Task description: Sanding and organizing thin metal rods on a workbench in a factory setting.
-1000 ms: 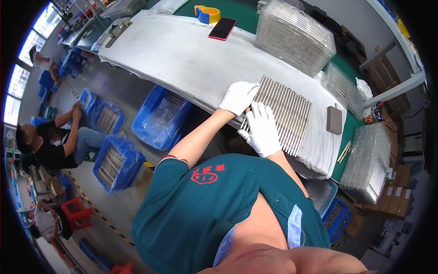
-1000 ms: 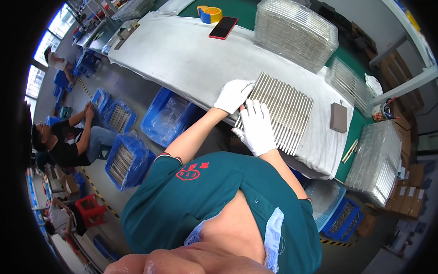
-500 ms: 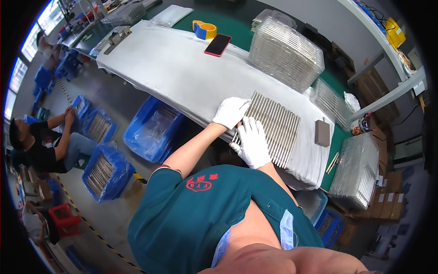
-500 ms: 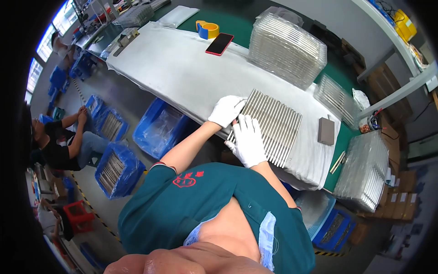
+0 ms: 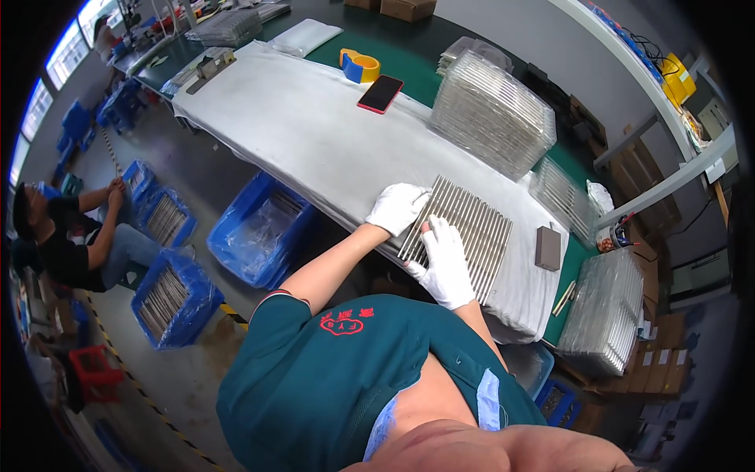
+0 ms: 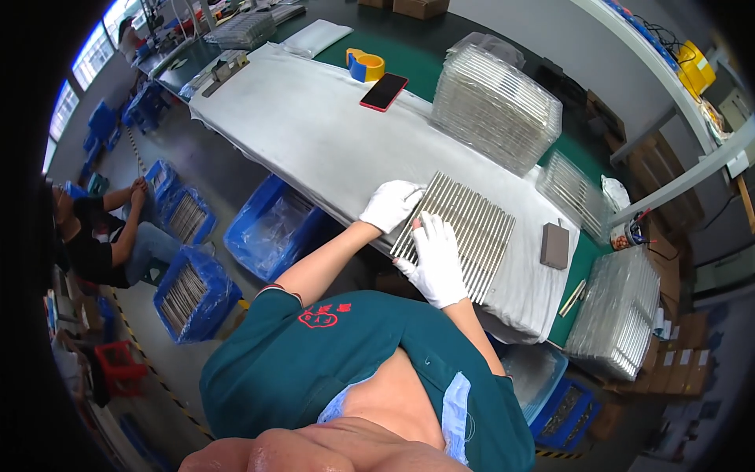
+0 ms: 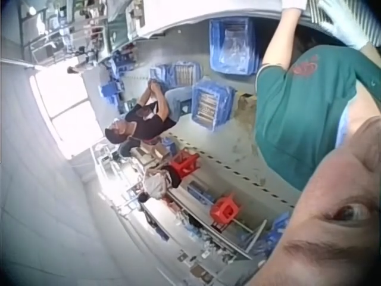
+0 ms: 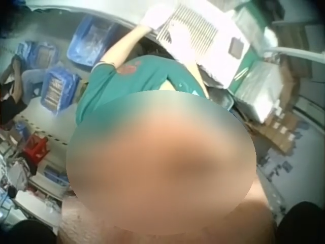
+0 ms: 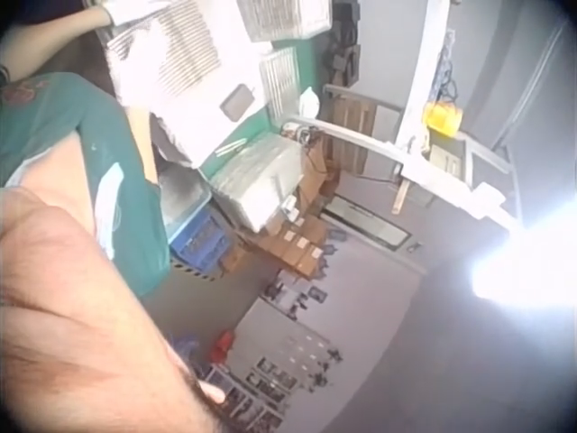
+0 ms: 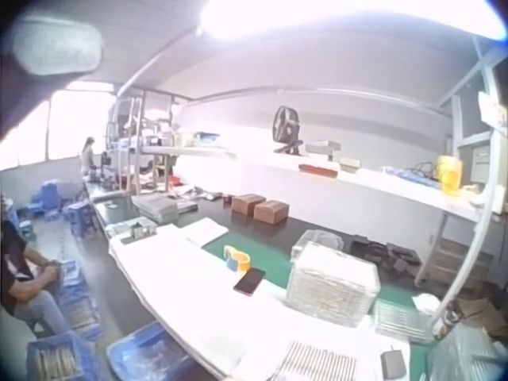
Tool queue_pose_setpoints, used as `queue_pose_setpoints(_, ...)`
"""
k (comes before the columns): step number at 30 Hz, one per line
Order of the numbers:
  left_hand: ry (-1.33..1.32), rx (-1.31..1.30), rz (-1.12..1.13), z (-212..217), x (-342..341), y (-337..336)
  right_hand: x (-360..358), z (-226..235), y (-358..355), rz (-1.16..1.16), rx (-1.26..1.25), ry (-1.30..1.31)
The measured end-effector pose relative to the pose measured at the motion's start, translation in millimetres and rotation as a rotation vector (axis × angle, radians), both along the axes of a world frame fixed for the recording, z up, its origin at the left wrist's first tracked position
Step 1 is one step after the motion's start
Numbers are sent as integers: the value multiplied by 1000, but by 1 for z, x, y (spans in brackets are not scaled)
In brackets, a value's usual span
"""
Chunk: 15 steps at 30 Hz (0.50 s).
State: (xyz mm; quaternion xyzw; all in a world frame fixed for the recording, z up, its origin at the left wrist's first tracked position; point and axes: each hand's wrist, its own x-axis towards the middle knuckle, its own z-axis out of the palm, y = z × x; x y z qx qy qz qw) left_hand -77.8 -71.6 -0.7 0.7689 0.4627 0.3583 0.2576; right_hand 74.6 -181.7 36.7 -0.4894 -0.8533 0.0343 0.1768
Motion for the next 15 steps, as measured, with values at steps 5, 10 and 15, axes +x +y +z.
queue_pose_setpoints(5,22,5,0,6,0,-2,30,0,-2,-89,116,170)
queue_pose_setpoints(10,53,11,-2,0,1,1,80,-18,9,-258,365,452)
queue_pose_setpoints(15,14,50,10,-3,-2,0,113,-23,11,-502,469,630)
